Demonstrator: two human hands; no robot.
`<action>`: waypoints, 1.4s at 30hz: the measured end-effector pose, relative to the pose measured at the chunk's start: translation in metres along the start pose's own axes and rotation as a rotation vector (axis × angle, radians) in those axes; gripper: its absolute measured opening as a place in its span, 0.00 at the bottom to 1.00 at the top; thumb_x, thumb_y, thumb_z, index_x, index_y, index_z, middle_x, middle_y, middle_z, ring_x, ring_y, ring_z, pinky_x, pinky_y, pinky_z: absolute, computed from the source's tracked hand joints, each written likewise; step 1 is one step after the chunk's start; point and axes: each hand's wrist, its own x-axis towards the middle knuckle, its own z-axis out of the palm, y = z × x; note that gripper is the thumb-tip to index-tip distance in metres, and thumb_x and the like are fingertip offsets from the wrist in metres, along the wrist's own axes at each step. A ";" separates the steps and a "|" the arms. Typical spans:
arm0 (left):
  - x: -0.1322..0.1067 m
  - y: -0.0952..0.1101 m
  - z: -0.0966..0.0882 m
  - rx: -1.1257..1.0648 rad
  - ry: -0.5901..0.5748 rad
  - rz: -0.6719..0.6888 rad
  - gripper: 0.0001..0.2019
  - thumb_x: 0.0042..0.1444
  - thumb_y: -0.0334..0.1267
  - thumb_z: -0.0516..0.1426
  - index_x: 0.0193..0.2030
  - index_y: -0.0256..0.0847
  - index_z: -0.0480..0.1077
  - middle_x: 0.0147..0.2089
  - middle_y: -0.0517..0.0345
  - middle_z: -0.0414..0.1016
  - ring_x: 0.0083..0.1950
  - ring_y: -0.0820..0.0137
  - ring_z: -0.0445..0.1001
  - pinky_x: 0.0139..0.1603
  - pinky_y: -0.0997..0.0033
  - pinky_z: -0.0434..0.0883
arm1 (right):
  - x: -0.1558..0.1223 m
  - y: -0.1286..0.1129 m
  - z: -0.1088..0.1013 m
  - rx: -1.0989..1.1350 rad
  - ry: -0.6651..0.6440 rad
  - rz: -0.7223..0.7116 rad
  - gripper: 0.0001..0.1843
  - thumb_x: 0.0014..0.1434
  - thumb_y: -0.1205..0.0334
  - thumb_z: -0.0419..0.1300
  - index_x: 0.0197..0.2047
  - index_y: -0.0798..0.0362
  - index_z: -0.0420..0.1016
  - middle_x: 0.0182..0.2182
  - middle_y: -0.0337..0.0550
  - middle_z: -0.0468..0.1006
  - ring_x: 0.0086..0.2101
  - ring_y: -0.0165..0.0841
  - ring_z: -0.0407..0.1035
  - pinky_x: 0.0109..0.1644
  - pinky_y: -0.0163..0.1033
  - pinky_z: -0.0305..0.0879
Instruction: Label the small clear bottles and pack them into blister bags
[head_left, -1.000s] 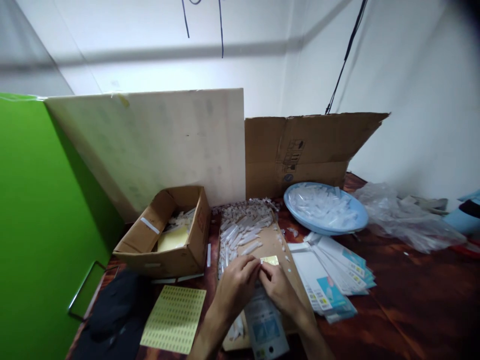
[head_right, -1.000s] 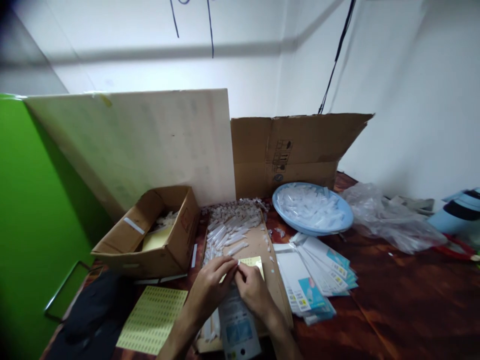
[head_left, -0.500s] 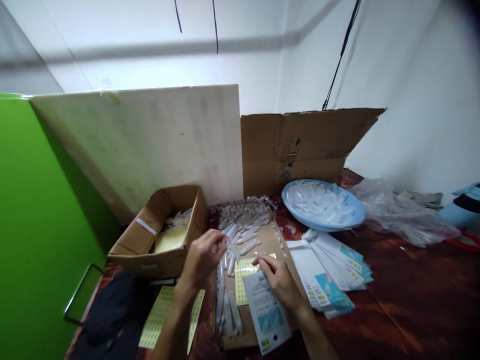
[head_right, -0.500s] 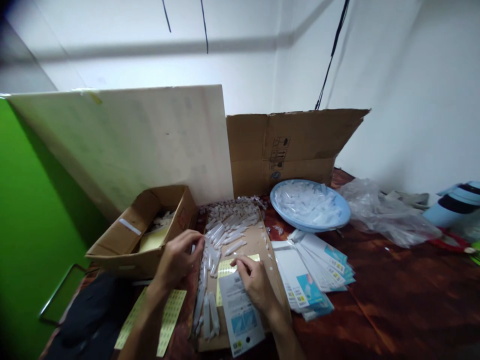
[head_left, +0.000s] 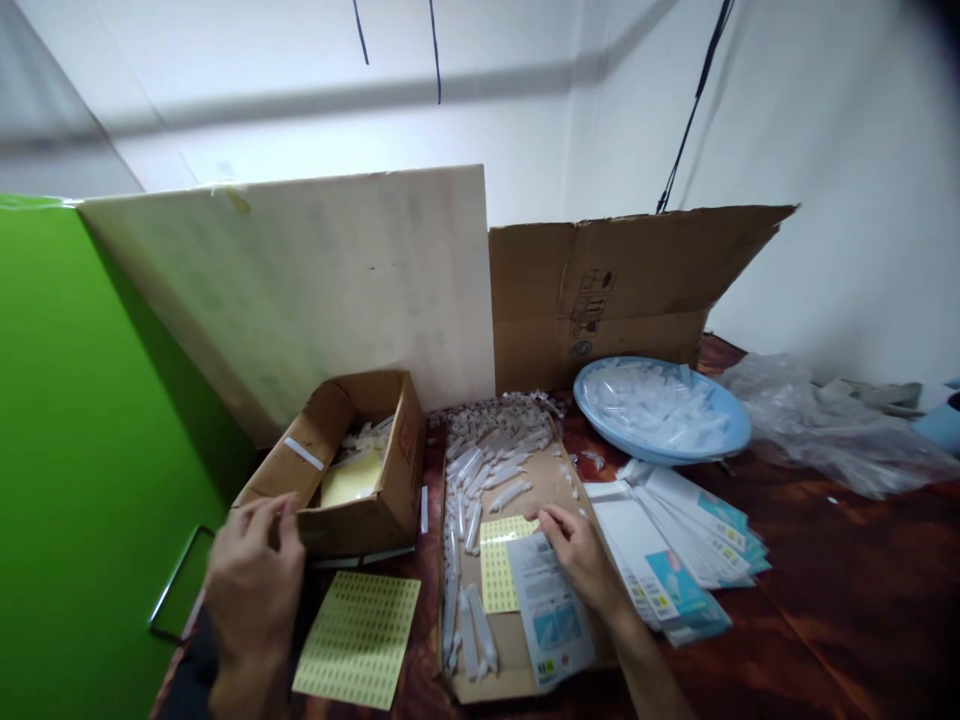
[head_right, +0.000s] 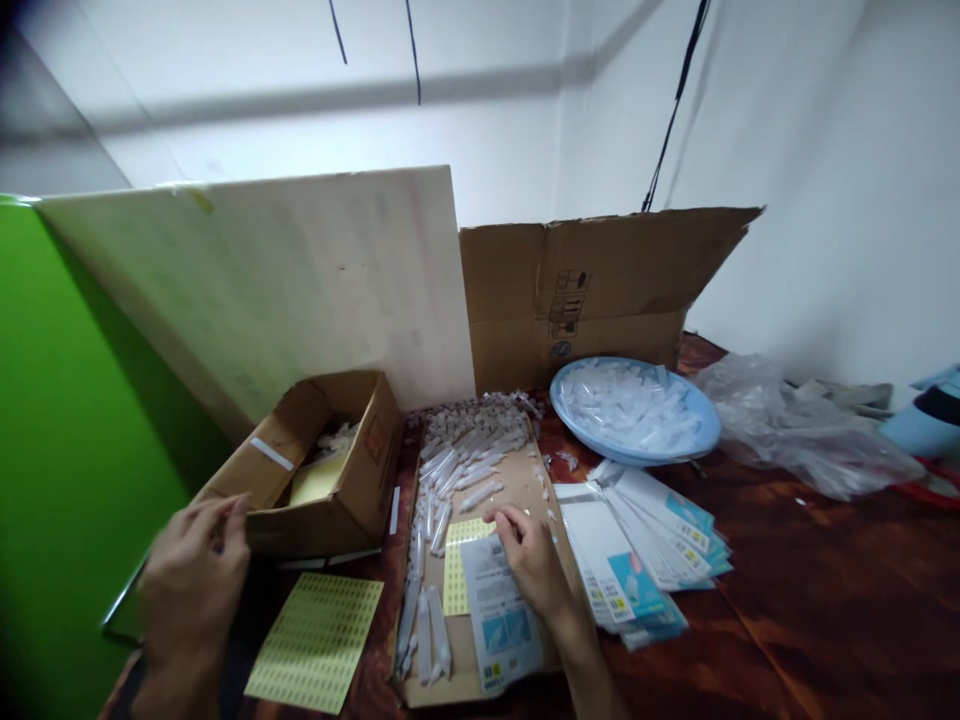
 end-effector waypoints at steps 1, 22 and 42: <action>-0.016 0.016 0.001 -0.097 0.031 0.006 0.17 0.67 0.46 0.50 0.46 0.36 0.74 0.46 0.45 0.77 0.46 0.55 0.75 0.47 0.58 0.70 | 0.001 -0.002 0.002 -0.013 0.037 -0.005 0.25 0.66 0.44 0.52 0.43 0.55 0.81 0.30 0.45 0.80 0.31 0.40 0.72 0.33 0.39 0.64; -0.091 0.131 0.065 -1.068 -0.472 0.073 0.14 0.68 0.39 0.52 0.54 0.45 0.76 0.50 0.50 0.79 0.52 0.62 0.77 0.54 0.67 0.71 | -0.018 -0.044 -0.012 0.186 0.064 -0.132 0.11 0.64 0.52 0.62 0.37 0.51 0.80 0.29 0.39 0.74 0.26 0.31 0.68 0.28 0.33 0.65; -0.109 0.125 0.065 -1.254 -0.356 -0.289 0.04 0.56 0.38 0.66 0.36 0.41 0.80 0.47 0.50 0.83 0.50 0.60 0.80 0.54 0.61 0.75 | -0.023 -0.005 -0.003 0.247 0.157 -0.135 0.11 0.58 0.52 0.67 0.30 0.50 0.81 0.40 0.47 0.80 0.39 0.39 0.74 0.32 0.36 0.65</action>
